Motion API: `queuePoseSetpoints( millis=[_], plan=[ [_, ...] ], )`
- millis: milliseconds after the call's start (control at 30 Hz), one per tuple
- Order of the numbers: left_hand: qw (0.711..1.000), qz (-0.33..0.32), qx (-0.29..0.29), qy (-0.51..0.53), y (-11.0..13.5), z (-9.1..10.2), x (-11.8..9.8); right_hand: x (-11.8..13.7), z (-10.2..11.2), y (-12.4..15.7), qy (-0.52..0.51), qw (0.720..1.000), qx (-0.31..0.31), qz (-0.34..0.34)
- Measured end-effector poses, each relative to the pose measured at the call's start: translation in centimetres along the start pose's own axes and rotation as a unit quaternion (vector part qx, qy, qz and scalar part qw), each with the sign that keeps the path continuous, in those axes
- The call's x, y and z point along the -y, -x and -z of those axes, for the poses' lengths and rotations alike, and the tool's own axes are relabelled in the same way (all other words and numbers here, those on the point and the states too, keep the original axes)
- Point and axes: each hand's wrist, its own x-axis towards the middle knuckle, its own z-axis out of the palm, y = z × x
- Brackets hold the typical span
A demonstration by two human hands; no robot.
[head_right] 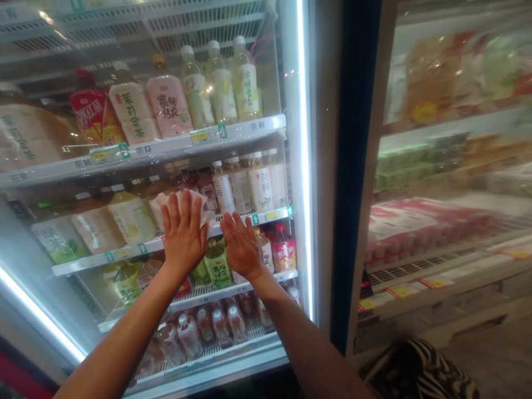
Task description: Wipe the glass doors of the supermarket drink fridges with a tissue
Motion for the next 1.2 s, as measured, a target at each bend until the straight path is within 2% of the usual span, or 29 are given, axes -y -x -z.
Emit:
queuePoseSetpoints(
  millis=[67, 200, 267, 333, 433, 500, 567, 667, 733, 800, 933, 1000, 1067, 1200],
  plan=[
    [1.0, 0.011, -0.008, 0.006, 0.6, 0.0, 0.0, 0.1, 0.0, 0.0, 0.006, 1.0, 0.013, 0.0],
    [1.0, -0.003, 0.019, 0.0, 8.4, 0.0, -0.3, 0.0, 0.0, 0.1, 0.02, 1.0, 0.019, 0.005],
    [0.999, -0.016, 0.031, -0.001, 10.9, 0.5, 1.0, -0.1, -0.1, 0.3, 0.027, 0.999, 0.021, 0.008],
    [1.0, -0.002, 0.027, -0.007, 10.2, 1.5, 3.8, -0.1, -0.1, 0.4, 0.033, 0.999, 0.024, 0.012],
    [0.998, 0.053, -0.014, -0.01, 5.9, 3.1, 8.8, -0.1, -0.2, 0.6, 0.042, 0.999, 0.031, 0.013],
    [0.997, 0.072, -0.034, -0.005, 4.4, 3.7, 10.7, -0.1, -0.3, 0.8, 0.047, 0.998, 0.032, 0.01],
    [0.997, 0.068, -0.027, -0.006, 5.9, 3.8, 10.5, -0.1, -0.4, 0.8, 0.051, 0.998, 0.03, 0.008],
    [0.999, 0.038, 0.01, -0.015, 11.7, 3.3, 8.3, -0.1, -0.3, 0.9, 0.056, 0.998, 0.031, 0.007],
    [0.999, 0.02, 0.026, -0.013, 14.5, 3.2, 7.7, -0.2, -0.3, 0.8, 0.057, 0.998, 0.031, 0.008],
    [0.999, 0.016, 0.026, -0.013, 14.6, 3.4, 8.7, -0.2, -0.3, 0.8, 0.059, 0.998, 0.027, 0.011],
    [0.999, 0.047, -0.017, -0.017, 10.1, 4.3, 13.0, -0.3, -0.4, 1.0, 0.062, 0.998, 0.022, 0.019],
    [0.998, 0.057, -0.024, -0.013, 9.6, 4.5, 13.7, -0.4, -0.5, 1.1, 0.071, 0.997, 0.025, 0.016],
    [0.998, 0.064, -0.015, -0.014, 11.7, 4.3, 13.0, -0.5, -0.5, 1.2, 0.079, 0.996, 0.031, 0.012],
    [0.997, 0.07, 0.021, -0.02, 17.6, 3.8, 10.7, -0.6, -0.5, 1.2, 0.071, 0.997, 0.022, 0.021]
  ],
)
